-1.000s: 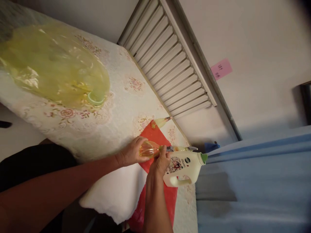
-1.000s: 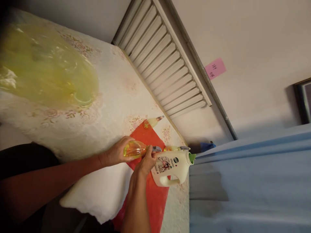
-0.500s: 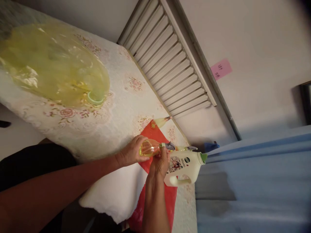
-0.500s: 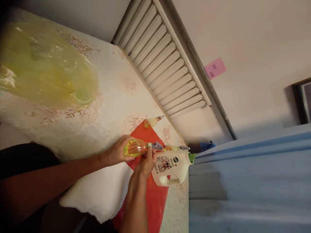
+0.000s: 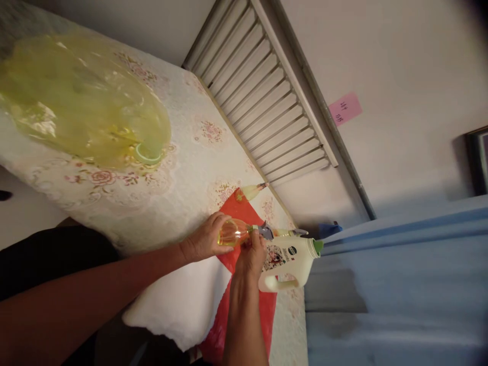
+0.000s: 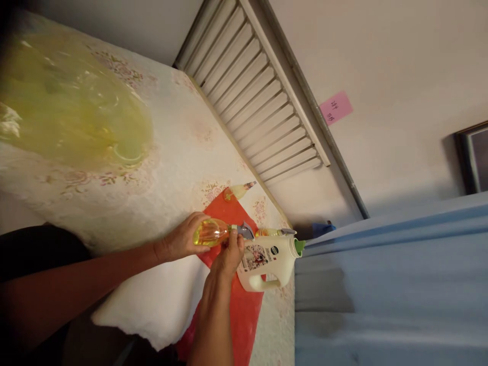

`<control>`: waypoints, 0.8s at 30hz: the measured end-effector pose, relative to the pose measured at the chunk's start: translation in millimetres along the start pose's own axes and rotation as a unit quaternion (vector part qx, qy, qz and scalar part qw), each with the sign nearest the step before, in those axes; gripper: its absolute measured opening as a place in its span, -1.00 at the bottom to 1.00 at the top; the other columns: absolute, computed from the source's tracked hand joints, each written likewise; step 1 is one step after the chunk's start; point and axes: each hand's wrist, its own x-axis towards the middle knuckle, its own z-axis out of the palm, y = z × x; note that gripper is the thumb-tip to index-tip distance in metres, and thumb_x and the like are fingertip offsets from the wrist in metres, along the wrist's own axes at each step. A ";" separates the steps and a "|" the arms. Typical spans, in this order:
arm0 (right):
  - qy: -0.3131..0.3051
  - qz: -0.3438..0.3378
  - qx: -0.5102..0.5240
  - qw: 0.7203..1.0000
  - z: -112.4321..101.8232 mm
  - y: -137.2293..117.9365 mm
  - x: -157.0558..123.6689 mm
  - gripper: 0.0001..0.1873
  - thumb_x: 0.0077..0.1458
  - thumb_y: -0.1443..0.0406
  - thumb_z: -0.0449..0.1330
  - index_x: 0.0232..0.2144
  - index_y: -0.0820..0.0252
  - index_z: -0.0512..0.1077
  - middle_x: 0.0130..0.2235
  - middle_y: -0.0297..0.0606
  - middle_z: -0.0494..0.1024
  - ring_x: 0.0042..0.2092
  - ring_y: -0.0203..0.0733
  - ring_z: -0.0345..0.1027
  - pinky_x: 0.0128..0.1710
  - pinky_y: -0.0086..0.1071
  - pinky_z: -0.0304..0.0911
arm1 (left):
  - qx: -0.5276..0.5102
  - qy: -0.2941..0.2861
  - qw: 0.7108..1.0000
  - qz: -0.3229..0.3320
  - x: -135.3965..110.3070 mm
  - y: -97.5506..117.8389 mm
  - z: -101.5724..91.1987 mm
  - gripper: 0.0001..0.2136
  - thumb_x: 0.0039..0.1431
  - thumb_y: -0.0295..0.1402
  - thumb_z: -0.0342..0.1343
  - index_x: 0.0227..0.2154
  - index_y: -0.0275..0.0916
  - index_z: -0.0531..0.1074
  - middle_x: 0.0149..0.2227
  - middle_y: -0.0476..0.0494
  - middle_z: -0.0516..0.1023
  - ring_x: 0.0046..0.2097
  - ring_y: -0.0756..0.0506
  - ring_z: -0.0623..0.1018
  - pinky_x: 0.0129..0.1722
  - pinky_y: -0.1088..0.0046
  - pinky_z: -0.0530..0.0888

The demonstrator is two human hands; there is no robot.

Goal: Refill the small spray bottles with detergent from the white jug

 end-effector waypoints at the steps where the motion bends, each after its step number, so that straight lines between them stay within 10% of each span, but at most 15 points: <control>1: 0.009 -0.001 -0.003 1.000 -0.3 1.4 1.2 -0.66 -0.16 0.11 0.36 -0.52 0.13 0.28 -0.55 -0.48 0.43 -0.54 -0.38 0.26 -0.52 -0.48 0.25 | -0.002 -0.003 1.000 -0.002 -0.7 -0.9 1.4 -0.33 -0.18 -0.34 0.38 0.05 -0.18 0.28 0.02 -0.24 0.37 0.09 -0.31 0.38 0.16 0.04 0.33; 8: 0.079 -0.016 -0.023 0.996 2.0 11.2 3.6 -0.67 -0.12 0.08 0.36 -0.46 0.14 0.36 -0.51 -0.45 0.47 -0.46 -0.31 0.37 -0.45 -0.45 0.31 | -0.002 0.003 1.000 -0.028 -4.4 -4.9 11.0 -0.31 -0.21 -0.33 0.40 0.06 -0.16 0.28 0.01 -0.23 0.39 0.07 -0.31 0.39 0.14 0.01 0.33; 17: 0.012 -0.009 0.016 1.000 8.9 -3.8 -8.1 -0.69 0.03 0.06 0.23 -0.29 0.15 0.41 -0.27 -0.29 0.59 -0.24 -0.23 0.49 -0.23 -0.36 0.41 | -0.135 -0.040 0.983 -0.115 -5.5 -5.7 11.6 -0.41 -0.08 -0.26 0.34 0.04 -0.20 0.27 0.01 -0.21 0.44 0.01 -0.24 0.48 0.03 0.12 0.42; 24: 0.013 -0.023 0.068 0.997 10.9 -1.2 -7.0 -0.72 -0.02 0.10 0.29 -0.36 0.10 0.32 -0.34 -0.34 0.55 -0.26 -0.23 0.49 -0.23 -0.32 0.42 | -0.055 -0.016 0.997 -0.050 -8.8 -3.8 15.0 -0.32 -0.17 -0.33 0.38 0.06 -0.17 0.25 0.01 -0.21 0.41 0.06 -0.27 0.43 0.11 0.07 0.36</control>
